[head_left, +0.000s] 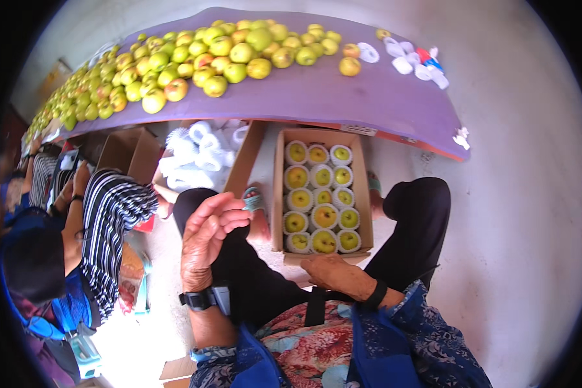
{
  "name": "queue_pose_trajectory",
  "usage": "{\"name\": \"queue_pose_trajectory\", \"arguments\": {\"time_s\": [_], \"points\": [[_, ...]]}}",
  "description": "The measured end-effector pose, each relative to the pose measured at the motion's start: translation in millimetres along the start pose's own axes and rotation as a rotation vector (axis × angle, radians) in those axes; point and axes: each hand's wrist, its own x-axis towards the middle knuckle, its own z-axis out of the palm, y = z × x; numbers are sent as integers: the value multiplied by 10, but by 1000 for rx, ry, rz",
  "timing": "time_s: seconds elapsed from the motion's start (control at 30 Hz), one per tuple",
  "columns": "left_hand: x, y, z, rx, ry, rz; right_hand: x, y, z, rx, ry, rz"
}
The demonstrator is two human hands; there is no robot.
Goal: Pack apples into a cardboard box with protective foam sleeves.
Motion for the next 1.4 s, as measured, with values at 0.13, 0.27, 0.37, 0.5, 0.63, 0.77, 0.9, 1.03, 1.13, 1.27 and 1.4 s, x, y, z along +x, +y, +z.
{"name": "queue_pose_trajectory", "arguments": {"time_s": [0.13,0.27,0.37,0.5,0.63,0.77,0.9,1.03,1.13,1.27,1.4], "points": [[-23,-6,-51,-91,-9,33,19,-43,16,22,-36,-18],[-30,4,-91,-200,-49,60,17,-106,8,-53,-52,-10],[-40,16,-115,-256,-78,80,24,-135,-7,-78,-53,-42],[-66,24,-141,-252,-57,82,68,-148,-6,-158,-187,17],[-113,30,-126,-211,-6,94,145,-145,32,-119,-208,-23],[-123,29,-68,-206,-1,99,172,-141,68,-160,-251,-23],[-52,13,-21,-191,-10,100,179,-121,65,-97,-208,-32],[-5,-13,19,-169,-7,74,199,-97,66,-93,-151,-57],[-1,-20,41,-180,19,45,233,-65,99,-142,-171,-94],[12,-33,62,-201,13,49,244,14,172,-121,-163,-126],[52,-67,75,-188,4,32,195,98,220,-37,-96,-166]]}}
